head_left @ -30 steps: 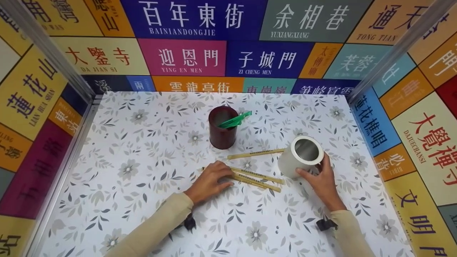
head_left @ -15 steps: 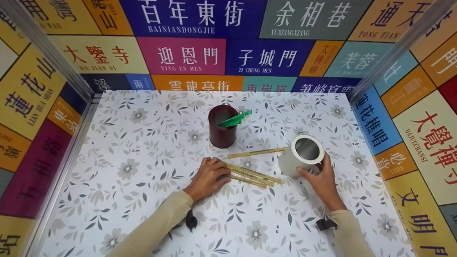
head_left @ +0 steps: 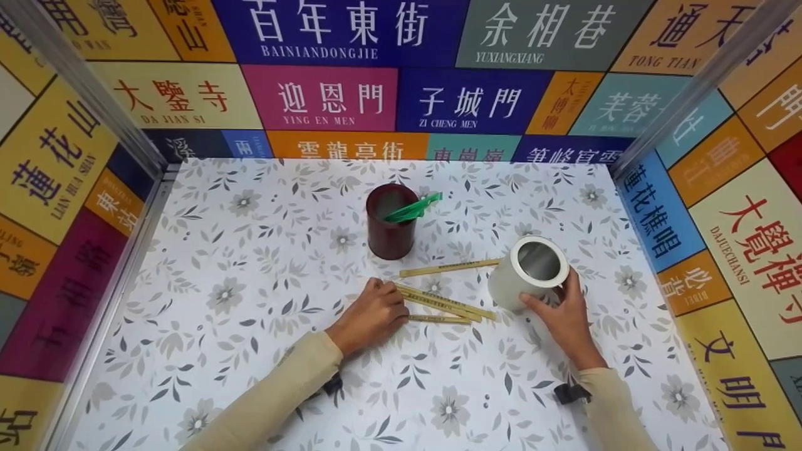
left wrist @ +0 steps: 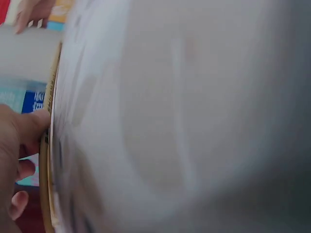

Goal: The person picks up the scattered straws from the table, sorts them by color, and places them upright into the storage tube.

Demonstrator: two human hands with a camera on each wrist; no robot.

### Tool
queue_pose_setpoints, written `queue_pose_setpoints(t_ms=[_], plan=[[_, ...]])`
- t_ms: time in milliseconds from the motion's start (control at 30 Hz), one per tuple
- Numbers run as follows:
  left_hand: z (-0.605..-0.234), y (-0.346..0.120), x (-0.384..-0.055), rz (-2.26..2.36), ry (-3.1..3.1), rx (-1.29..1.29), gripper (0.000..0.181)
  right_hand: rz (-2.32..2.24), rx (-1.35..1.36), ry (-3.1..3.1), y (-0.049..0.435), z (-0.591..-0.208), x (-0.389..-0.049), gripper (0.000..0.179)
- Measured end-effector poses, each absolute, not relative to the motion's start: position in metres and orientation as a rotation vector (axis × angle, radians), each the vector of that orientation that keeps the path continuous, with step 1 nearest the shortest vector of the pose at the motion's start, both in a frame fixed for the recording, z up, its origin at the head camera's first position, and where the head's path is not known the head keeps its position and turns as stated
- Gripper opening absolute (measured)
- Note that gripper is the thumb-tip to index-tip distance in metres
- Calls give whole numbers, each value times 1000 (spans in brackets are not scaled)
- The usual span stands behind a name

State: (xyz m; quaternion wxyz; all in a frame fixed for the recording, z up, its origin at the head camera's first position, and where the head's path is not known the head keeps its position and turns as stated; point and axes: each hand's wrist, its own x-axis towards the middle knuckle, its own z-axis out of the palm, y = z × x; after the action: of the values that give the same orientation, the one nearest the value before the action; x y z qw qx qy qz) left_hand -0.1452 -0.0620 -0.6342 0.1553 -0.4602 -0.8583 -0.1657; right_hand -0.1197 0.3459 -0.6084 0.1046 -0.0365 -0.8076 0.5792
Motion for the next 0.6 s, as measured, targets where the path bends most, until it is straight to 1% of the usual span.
queue_pose_setpoints(t_ms=[133, 300, 500, 600], plan=[[-628, -59, -139, -459, -2474, -1333, 15, 1719, -108, -2382, 346, -608, -119, 96], [-620, -59, -140, -464, -2459, -1235, 12, 1752, -51, -2379, 347, -610, -119, 95], [-589, -47, -148, -639, -2490, -1115, 4, 1751, -50, -2364, 349, -610, -118, 96], [-571, -36, -150, -776, -2528, -1095, 4, 1737, -59, -2372, 350, -610, -118, 97]])
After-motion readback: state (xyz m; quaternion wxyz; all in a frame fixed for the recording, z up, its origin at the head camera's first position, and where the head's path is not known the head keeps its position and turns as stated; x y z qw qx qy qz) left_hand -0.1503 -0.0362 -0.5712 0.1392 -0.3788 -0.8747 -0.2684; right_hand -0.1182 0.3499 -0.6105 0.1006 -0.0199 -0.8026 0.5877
